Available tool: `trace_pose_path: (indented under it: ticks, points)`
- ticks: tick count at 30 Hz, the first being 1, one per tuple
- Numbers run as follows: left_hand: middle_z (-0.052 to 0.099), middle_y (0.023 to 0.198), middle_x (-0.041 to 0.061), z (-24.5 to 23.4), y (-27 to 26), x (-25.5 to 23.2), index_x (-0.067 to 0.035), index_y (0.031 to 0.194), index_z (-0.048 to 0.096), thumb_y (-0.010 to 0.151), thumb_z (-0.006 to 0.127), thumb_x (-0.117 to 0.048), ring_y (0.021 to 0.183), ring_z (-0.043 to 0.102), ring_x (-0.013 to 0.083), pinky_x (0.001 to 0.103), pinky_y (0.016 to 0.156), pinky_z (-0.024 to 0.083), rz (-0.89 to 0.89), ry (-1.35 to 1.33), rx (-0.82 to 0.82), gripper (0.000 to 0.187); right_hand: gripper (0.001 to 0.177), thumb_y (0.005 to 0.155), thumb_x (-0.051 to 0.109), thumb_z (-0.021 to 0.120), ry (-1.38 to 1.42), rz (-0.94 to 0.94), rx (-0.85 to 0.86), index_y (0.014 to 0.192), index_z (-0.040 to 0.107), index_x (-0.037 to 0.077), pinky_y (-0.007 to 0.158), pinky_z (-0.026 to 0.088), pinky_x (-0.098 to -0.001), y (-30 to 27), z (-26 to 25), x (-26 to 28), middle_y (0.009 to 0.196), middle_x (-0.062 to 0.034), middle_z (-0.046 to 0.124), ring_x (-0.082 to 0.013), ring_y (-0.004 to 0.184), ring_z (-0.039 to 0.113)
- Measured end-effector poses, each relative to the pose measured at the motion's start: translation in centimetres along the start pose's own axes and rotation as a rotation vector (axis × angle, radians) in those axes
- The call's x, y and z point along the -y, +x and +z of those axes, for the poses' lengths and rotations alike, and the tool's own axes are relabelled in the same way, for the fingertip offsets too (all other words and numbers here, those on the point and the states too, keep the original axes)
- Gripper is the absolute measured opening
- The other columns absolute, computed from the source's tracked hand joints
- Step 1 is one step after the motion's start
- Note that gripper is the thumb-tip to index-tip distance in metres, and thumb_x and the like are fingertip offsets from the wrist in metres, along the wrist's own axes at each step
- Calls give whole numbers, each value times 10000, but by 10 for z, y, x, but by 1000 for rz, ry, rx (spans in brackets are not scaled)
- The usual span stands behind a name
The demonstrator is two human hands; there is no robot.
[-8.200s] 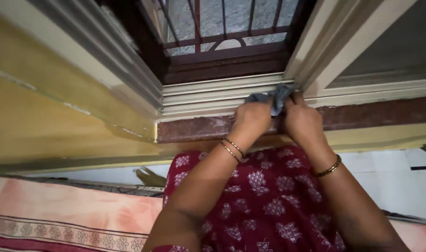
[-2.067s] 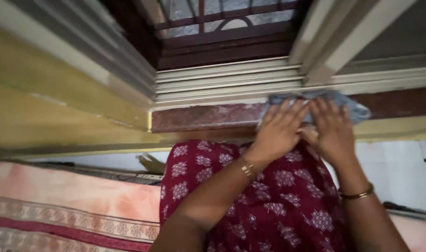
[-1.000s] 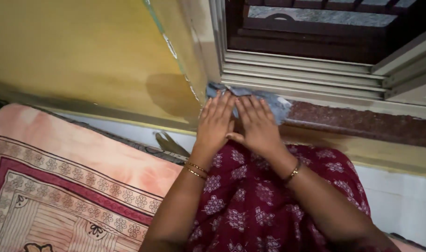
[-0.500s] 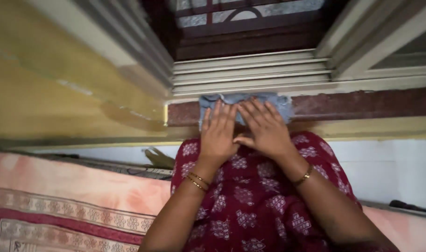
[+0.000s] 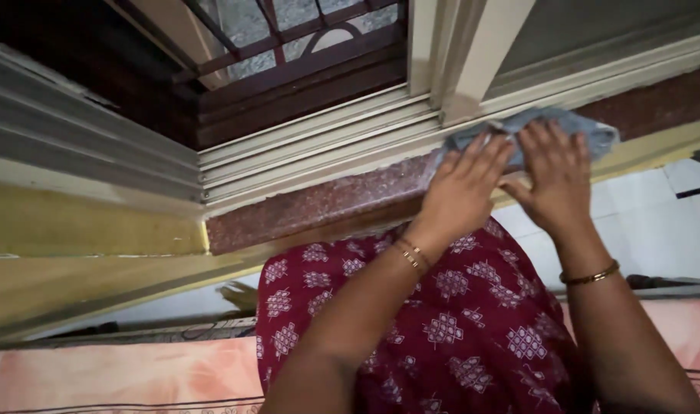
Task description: Cleaning the window grill and lower track using a grey cloth.
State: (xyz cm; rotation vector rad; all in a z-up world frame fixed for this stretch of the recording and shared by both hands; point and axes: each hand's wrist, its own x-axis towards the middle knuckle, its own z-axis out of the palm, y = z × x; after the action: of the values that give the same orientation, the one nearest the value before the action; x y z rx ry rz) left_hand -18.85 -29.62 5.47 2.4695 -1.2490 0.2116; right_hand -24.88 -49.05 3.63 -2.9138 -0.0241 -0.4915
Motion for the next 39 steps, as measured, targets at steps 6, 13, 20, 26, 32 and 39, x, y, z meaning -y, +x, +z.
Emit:
trace_pose_path:
  ticks: [6,13,20,26,32,39]
  points:
    - [368,1653,104,4,8,0,-87,1559,368,787,695,-192,1541,370,263,523,1235,328,8,-155,-21,845,859,954,551,669,29,63,-28,1591,458,15,1290,116,-661,-7,3,-4,1660,-182,431,-417,1577,303]
    - [367,1689,46,-5,-53,37,-145,1599,356,918,707,-258,1495,443,244,533,1286,294,-77,-108,-75,775,918,959,603,637,-5,56,5,1620,394,14,1273,44,-686,-8,28,67,1694,-199,368,-423,1615,240]
    - [360,1652,64,-60,-151,105,-123,1594,331,821,756,-330,1490,407,280,577,1231,233,-281,-8,20,907,993,880,707,515,-4,-120,214,1577,309,31,1231,2,-613,11,53,205,1644,-189,307,-357,1546,197]
    - [421,1605,64,-106,-232,148,-159,1558,389,809,788,-319,1494,356,297,564,1223,202,-522,104,-48,863,952,944,706,455,61,-382,245,1592,303,25,1255,51,-513,29,79,299,1623,-182,328,-326,1535,230]
    - [459,1576,85,-118,-259,158,-142,1545,424,798,788,-330,1510,348,313,545,1248,173,-620,239,-133,851,865,954,663,557,135,-512,73,1542,446,39,1270,147,-490,35,81,336,1577,-145,456,-295,1513,348]
    - [393,1589,184,-96,-216,123,-73,1549,394,799,793,-417,1519,267,407,590,1239,115,-627,183,-154,916,847,932,632,636,177,-468,-16,1580,457,116,1260,206,-456,34,65,282,1602,-91,479,-257,1509,392]
